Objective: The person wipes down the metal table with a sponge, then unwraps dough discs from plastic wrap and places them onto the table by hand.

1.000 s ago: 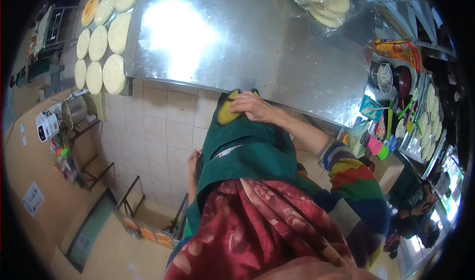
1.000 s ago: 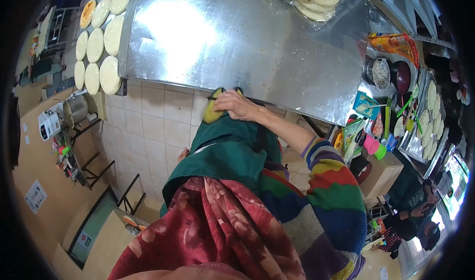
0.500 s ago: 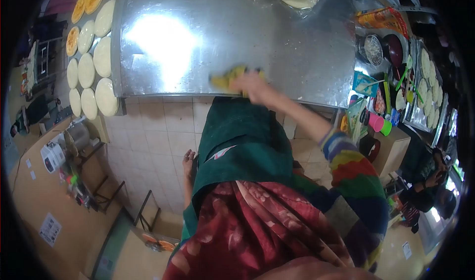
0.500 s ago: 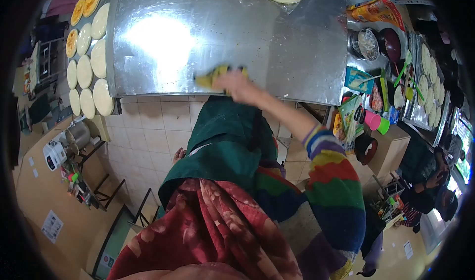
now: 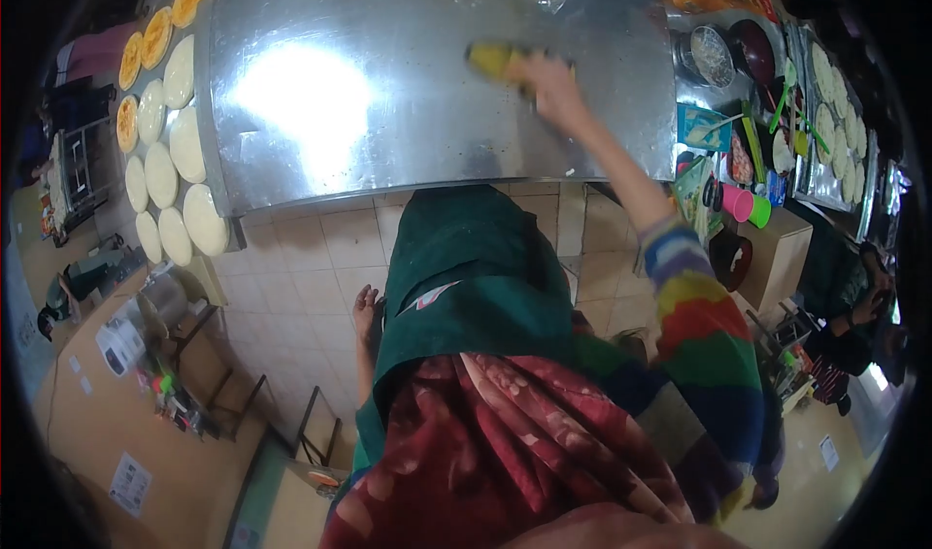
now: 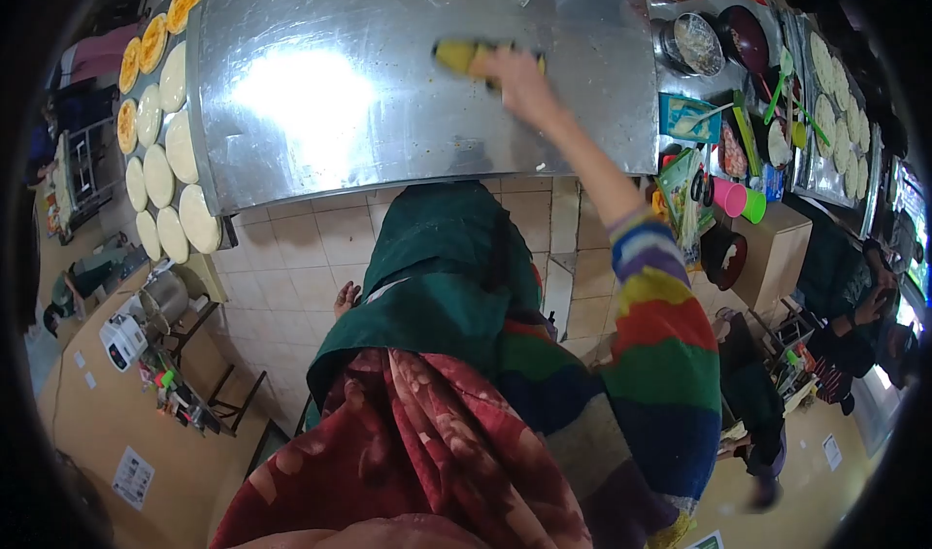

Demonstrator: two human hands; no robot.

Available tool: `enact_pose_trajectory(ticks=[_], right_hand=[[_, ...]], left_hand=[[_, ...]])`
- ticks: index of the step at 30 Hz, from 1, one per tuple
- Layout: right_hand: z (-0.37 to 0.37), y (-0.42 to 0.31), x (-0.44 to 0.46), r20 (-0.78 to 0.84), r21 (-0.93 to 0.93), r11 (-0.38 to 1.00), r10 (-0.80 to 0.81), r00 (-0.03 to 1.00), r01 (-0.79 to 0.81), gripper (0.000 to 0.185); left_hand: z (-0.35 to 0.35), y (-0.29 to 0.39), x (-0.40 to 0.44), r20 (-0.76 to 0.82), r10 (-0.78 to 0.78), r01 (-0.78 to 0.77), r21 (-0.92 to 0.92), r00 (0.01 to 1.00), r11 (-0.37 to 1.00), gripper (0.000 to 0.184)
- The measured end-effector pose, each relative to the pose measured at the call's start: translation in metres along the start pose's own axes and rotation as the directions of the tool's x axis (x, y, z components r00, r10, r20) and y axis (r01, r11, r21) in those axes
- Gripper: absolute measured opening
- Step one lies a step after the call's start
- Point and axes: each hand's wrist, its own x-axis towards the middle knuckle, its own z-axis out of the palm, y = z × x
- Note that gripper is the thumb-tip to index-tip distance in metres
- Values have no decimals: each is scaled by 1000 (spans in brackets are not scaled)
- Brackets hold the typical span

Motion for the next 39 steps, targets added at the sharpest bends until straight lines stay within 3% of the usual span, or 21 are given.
enact_pose_trajectory(ticks=[1,2,3,5,8,9,10,13,16,19,21,23,27,28,30,32,33,35,37,38,39], right_hand=[[0,-25,-31,11,24,997,-69,998,69,40],[-15,-58,-60,197,116,993,-3,980,-20,40],[3,-55,-106,191,212,975,-108,976,67,41],[-32,-90,-141,454,308,948,-68,889,-85,42],[-60,-65,-122,209,399,903,79,975,-159,41],[-69,-50,-102,117,432,863,235,965,-263,41],[-73,-19,-79,48,375,888,269,962,-267,40],[-78,49,-19,-127,98,978,195,973,-183,40],[-49,35,-40,-231,-17,991,122,965,-130,42],[-33,-32,-117,135,42,986,154,979,-161,45],[-31,-70,-178,110,81,986,136,985,-145,44],[-38,-80,-219,331,192,967,98,938,-169,49],[-69,-58,-188,-32,280,930,256,966,-237,44],[-82,-45,-161,-90,270,918,326,941,-292,44],[-80,-26,-125,-282,136,952,301,911,-273,44],[-42,-34,-138,-296,-68,954,261,919,-293,47],[-26,-38,-145,-300,-169,941,236,924,-295,48],[-19,-79,-167,-142,-39,980,188,972,-195,45],[-16,-104,-199,37,57,991,123,992,-125,41],[-21,-102,-198,-16,125,980,158,987,-155,39],[-24,-100,-196,-66,200,963,196,978,-179,38]], left_hand=[[1,1,3,-9,-6,6,-4,1000,1000,47],[-2,-5,8,-19,-14,13,-10,1000,1000,47],[-2,-7,12,1,-1,1,-37,1000,999,47],[-10,-27,30,39,27,-24,-87,999,996,47],[-10,-34,43,94,51,-45,-59,994,997,47],[-10,-33,45,107,48,-45,-31,993,999,47],[-5,-22,41,118,47,-47,-2,992,999,47],[-2,-8,41,133,43,-50,57,990,997,47],[-2,15,40,102,38,-46,81,994,996,48],[7,53,27,52,10,-14,76,999,997,48],[15,64,25,61,1,-5,67,998,998,49],[19,60,30,98,16,-22,68,995,997,50],[9,41,49,219,47,-73,111,975,991,53],[9,42,55,262,56,-92,125,963,988,54],[15,46,48,278,47,-119,250,959,961,54],[11,53,49,337,47,-163,326,940,931,53],[9,55,55,282,63,-149,295,957,944,51],[-1,49,68,162,76,-112,225,984,968,48],[2,70,60,106,146,-168,247,984,954,45],[0,75,61,73,182,-195,253,981,947,44],[-2,84,69,68,343,-332,482,937,811,41]])
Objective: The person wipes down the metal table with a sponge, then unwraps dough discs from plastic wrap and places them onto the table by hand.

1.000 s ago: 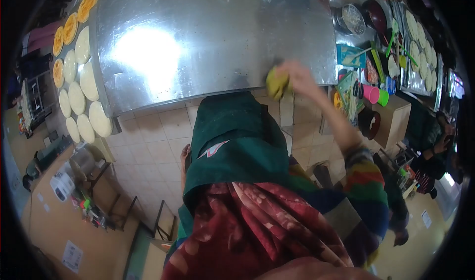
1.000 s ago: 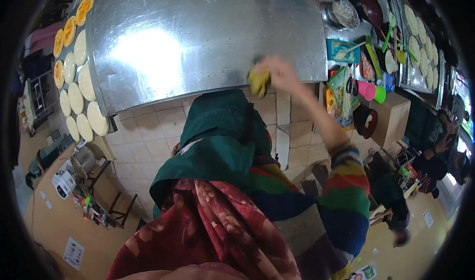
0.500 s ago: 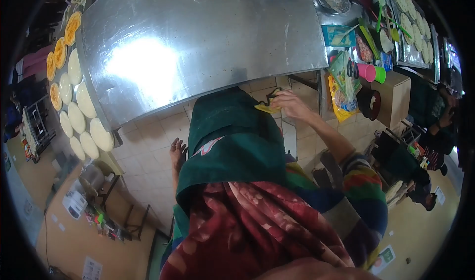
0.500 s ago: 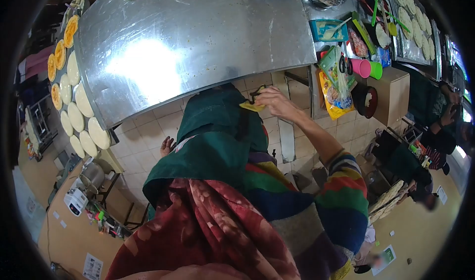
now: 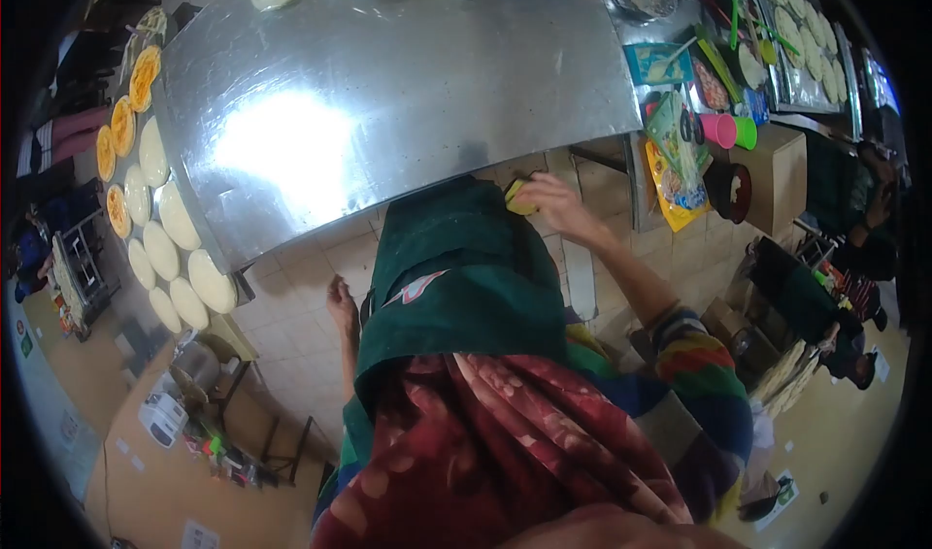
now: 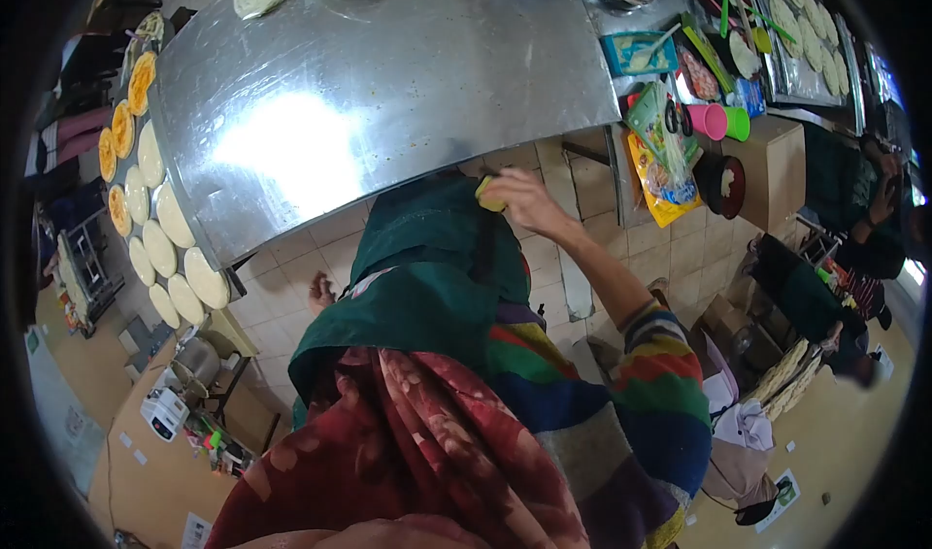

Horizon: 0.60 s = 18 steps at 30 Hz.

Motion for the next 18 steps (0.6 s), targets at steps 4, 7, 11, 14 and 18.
enact_pose_trajectory(ticks=[4,7,11,14,18], right_hand=[[-43,13,69,-333,-1,981,184,925,-195,37],[-2,20,92,-412,-289,910,163,896,-299,40],[86,-26,86,-16,-352,936,23,1000,-27,46],[94,-37,104,142,-374,925,-22,990,74,46],[39,40,157,-384,-411,875,86,919,-254,47]], left_hand=[[-2,102,-13,-294,635,-470,472,714,746,41],[-8,147,-5,-261,743,-497,603,617,624,43],[-12,163,20,-183,703,-378,737,687,561,47],[-16,161,28,-130,662,-350,766,738,540,47],[-30,156,28,-49,626,-360,783,778,508,49]])
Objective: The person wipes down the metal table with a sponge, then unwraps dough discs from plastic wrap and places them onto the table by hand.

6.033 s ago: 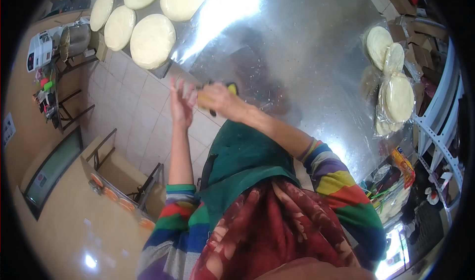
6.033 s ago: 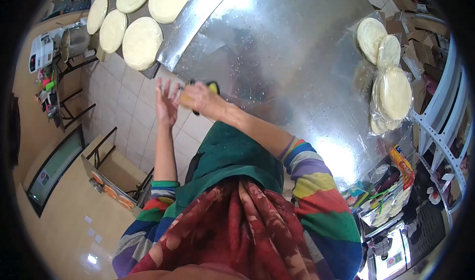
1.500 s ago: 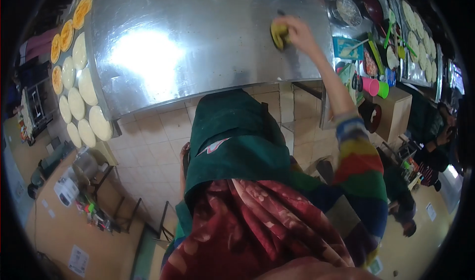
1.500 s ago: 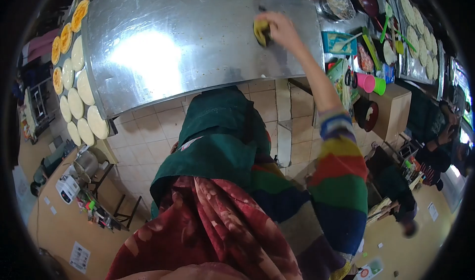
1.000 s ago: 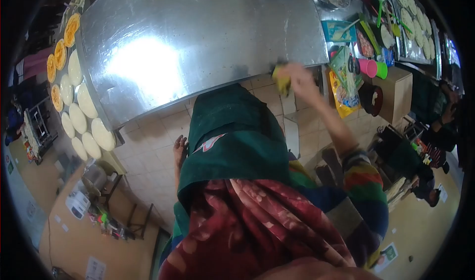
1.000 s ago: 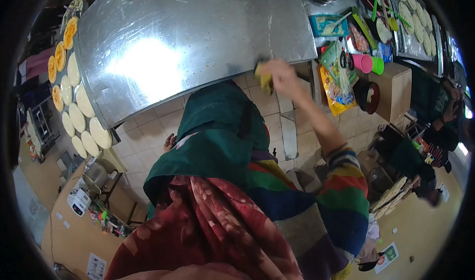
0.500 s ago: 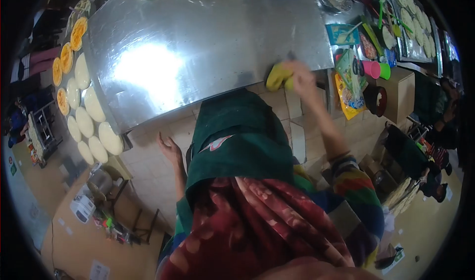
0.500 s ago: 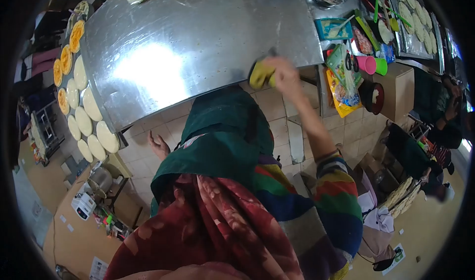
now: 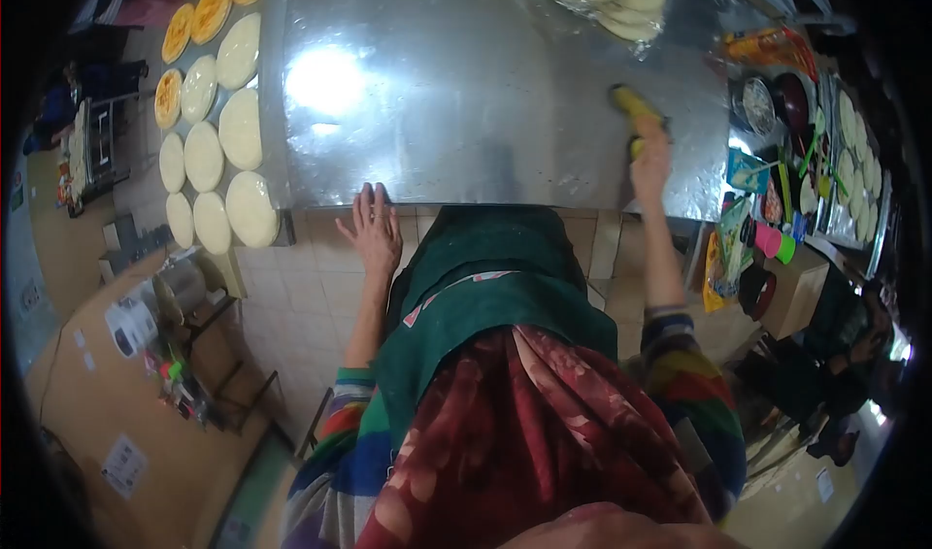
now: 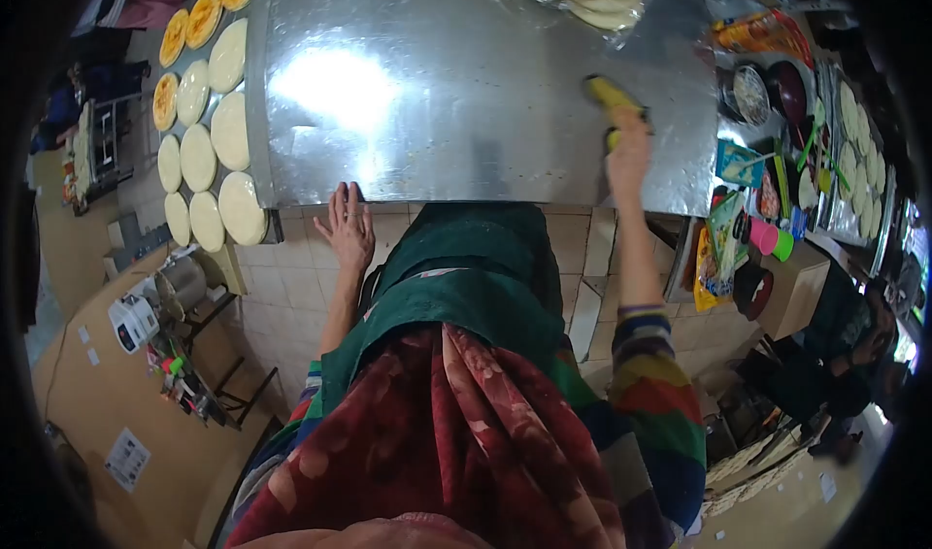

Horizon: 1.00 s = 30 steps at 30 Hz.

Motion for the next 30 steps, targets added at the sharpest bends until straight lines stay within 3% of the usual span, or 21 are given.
enact_pose_trajectory(ticks=[3,5,7,8,9,10,12,14,16,19,23,26,30], right_hand=[[19,-31,17,-48,-1,998,-61,997,61,49],[45,-110,-13,140,97,995,-13,990,-1,53],[76,-167,-58,432,202,953,-293,853,225,63],[74,-199,-62,478,309,892,-446,756,331,68],[69,-219,-50,532,385,862,-499,684,329,72],[82,-218,-37,518,350,828,-561,646,439,72],[116,-207,19,733,188,928,-351,582,323,66],[135,-187,84,323,320,872,-468,822,371,57],[155,-187,129,122,27,917,-399,909,398,56],[160,-227,108,381,219,951,-288,879,217,60],[153,-302,-5,411,495,728,-677,611,474,76],[162,-319,10,332,497,644,-761,558,582,76],[218,-314,114,188,341,793,-583,791,504,66]], left_hand=[[-5,-8,1,39,26,-24,-38,999,999,50],[-6,-11,3,51,37,-35,-50,998,998,51],[-12,-13,5,66,46,-41,-77,997,996,53],[-13,-15,6,73,52,-46,-80,996,996,54],[-13,-17,7,80,58,-52,-80,995,995,55],[-12,-19,7,61,64,-59,-84,996,995,55],[-16,-21,9,85,61,-54,-85,995,995,54],[-20,-19,12,75,52,-43,-116,996,992,55],[-20,-21,13,86,56,-45,-124,995,991,56],[-17,-25,9,94,58,-45,-133,994,990,58],[-15,-27,11,110,50,-33,-150,993,988,60],[-16,-27,11,134,51,-31,-141,990,989,62],[-18,-27,10,120,58,-39,-159,991,986,63]])
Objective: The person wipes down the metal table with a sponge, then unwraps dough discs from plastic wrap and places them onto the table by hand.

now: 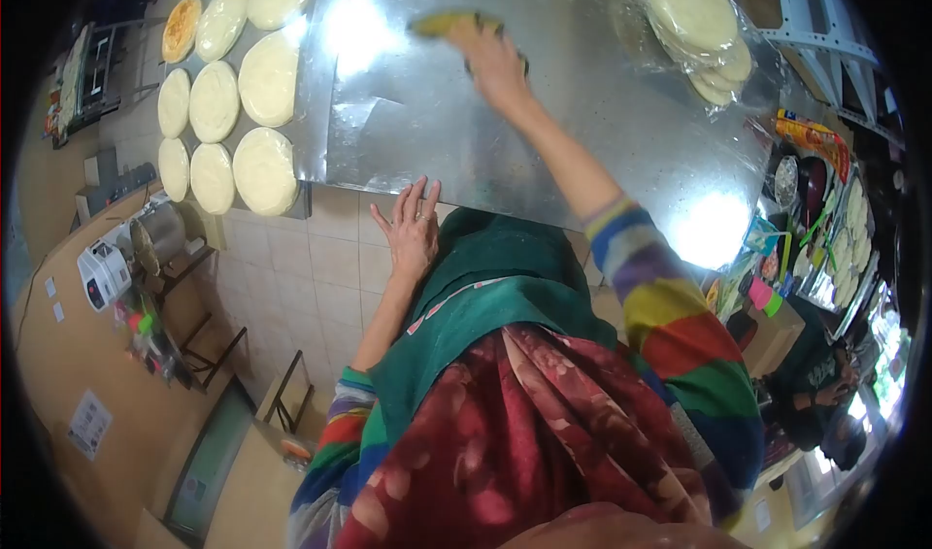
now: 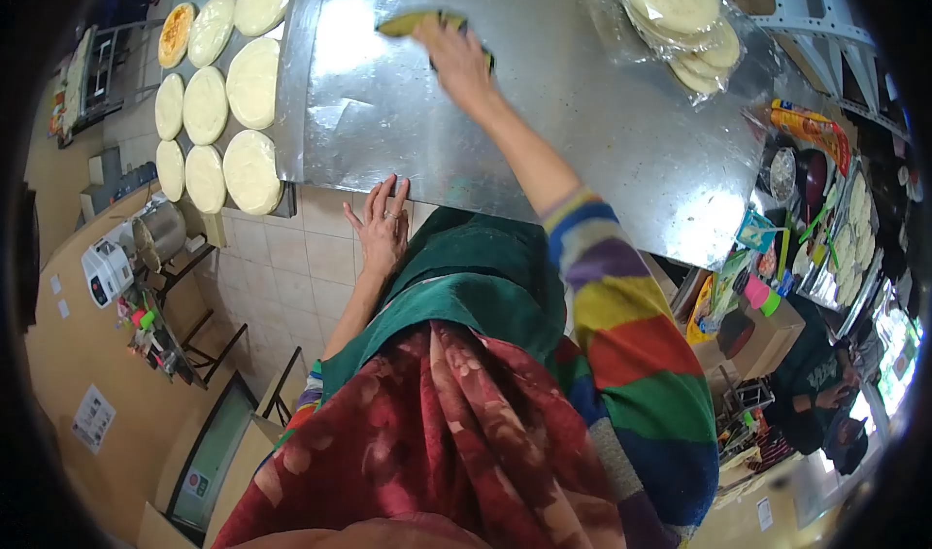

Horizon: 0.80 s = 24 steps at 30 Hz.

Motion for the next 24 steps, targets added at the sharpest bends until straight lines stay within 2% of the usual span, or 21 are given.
enact_pose_trajectory(ticks=[3,5,8,10,12,13,14,16,19,20,22,24], right_hand=[[-6,-1,23,61,47,962,266,962,-269,62],[9,-24,-19,-30,12,992,122,992,-122,58],[-31,-31,-77,10,-46,994,98,995,-98,60],[-66,13,-110,14,-80,963,260,965,-258,63],[-114,71,-155,-49,-234,854,466,883,-464,62],[-134,103,-188,-163,-254,785,540,826,-564,60],[-160,134,-221,-251,-268,770,525,813,-579,59],[-202,156,-263,-389,-415,570,594,705,-709,60],[-193,143,-285,-450,-297,614,586,674,-731,62],[-194,103,-270,-358,-211,579,704,614,-787,63],[-172,47,-263,-186,-240,579,760,622,-779,64],[-146,13,-281,-84,-338,698,646,759,-631,66]], left_hand=[[-5,0,2,3,3,-3,3,1000,1000,62],[-2,0,0,22,7,-7,19,1000,1000,59],[-3,-1,1,-16,61,-61,27,998,998,60],[-3,-5,1,-15,86,-85,50,996,995,61],[-5,-4,2,8,90,-91,62,996,994,61],[-6,-5,2,17,88,-89,70,996,994,61],[-3,-7,1,12,99,-99,86,995,991,62],[-2,-7,0,8,99,-99,94,995,991,62],[-4,-5,0,25,122,-124,108,992,986,63],[-5,-5,0,35,124,-127,117,992,985,62],[-8,-4,1,58,112,-119,130,992,984,62],[-8,-2,2,70,107,-116,140,992,983,63]])
